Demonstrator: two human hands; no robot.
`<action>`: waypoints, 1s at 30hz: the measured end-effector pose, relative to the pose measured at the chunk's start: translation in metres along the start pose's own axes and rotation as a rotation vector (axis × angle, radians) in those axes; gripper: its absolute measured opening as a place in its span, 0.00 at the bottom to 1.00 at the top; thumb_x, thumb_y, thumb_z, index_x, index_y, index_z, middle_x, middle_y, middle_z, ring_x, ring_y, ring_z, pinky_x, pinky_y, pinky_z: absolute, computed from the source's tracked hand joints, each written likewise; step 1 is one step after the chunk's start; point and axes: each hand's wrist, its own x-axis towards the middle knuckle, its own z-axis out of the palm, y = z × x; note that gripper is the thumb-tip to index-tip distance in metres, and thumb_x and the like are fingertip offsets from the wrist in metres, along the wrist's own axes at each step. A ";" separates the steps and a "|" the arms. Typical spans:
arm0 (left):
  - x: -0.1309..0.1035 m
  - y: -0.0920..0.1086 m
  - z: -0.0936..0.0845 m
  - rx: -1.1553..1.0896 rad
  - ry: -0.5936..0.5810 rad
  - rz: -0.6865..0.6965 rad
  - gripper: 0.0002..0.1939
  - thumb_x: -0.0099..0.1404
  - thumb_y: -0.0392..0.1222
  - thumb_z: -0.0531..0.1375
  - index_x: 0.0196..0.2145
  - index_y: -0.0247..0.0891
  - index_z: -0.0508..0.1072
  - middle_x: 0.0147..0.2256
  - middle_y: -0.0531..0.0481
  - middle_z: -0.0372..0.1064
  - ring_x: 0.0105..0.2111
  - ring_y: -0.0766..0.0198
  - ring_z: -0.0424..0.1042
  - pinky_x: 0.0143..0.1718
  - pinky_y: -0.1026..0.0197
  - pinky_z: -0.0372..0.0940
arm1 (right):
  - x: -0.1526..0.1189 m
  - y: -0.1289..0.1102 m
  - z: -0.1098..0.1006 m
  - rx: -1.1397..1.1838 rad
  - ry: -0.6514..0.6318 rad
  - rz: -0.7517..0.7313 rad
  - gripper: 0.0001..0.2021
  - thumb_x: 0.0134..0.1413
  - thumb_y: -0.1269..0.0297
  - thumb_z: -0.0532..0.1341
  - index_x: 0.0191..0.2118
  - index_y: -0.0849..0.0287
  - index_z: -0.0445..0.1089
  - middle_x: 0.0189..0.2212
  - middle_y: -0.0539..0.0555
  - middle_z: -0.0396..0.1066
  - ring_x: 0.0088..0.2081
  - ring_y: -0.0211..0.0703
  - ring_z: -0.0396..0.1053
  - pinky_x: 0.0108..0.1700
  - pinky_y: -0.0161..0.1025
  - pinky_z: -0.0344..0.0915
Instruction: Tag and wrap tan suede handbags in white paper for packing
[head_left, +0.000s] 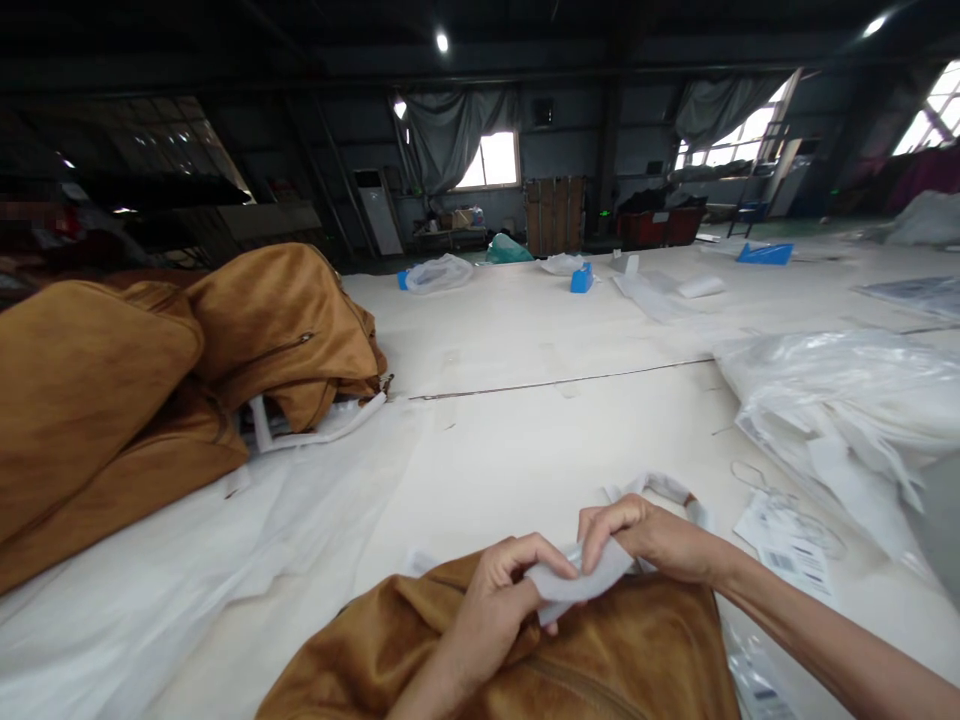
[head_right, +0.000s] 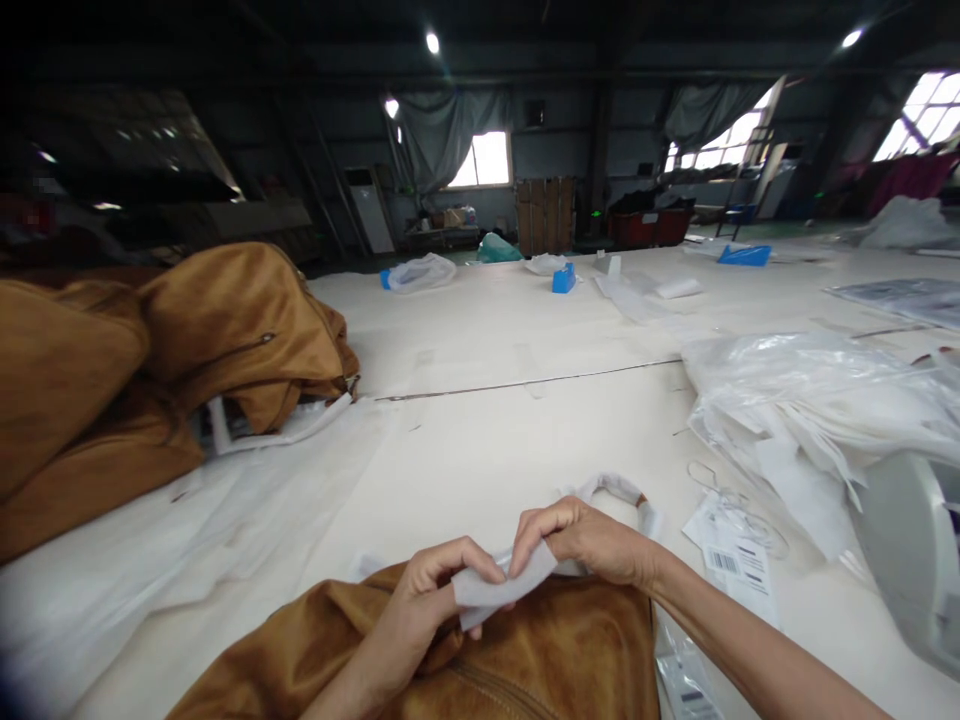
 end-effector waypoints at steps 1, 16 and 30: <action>-0.001 0.001 -0.001 0.001 -0.009 -0.006 0.10 0.54 0.42 0.59 0.32 0.34 0.76 0.20 0.51 0.70 0.13 0.72 0.53 0.16 0.68 0.50 | 0.000 -0.001 0.001 -0.002 -0.002 -0.001 0.10 0.46 0.73 0.62 0.32 0.57 0.81 0.33 0.51 0.71 0.35 0.38 0.67 0.39 0.34 0.59; 0.019 -0.011 -0.008 0.040 -0.084 -0.019 0.29 0.52 0.60 0.68 0.41 0.36 0.67 0.26 0.51 0.70 0.22 0.68 0.63 0.22 0.68 0.57 | 0.002 -0.015 0.004 -0.172 0.031 -0.066 0.14 0.39 0.73 0.56 0.27 0.57 0.79 0.32 0.50 0.68 0.37 0.42 0.66 0.44 0.38 0.61; 0.031 -0.005 -0.014 0.371 0.065 -0.039 0.31 0.52 0.72 0.59 0.25 0.37 0.71 0.21 0.51 0.66 0.21 0.63 0.62 0.21 0.66 0.57 | -0.118 0.013 0.008 -0.392 0.936 -0.174 0.12 0.50 0.56 0.65 0.39 0.54 0.77 0.36 0.53 0.72 0.41 0.46 0.69 0.47 0.44 0.65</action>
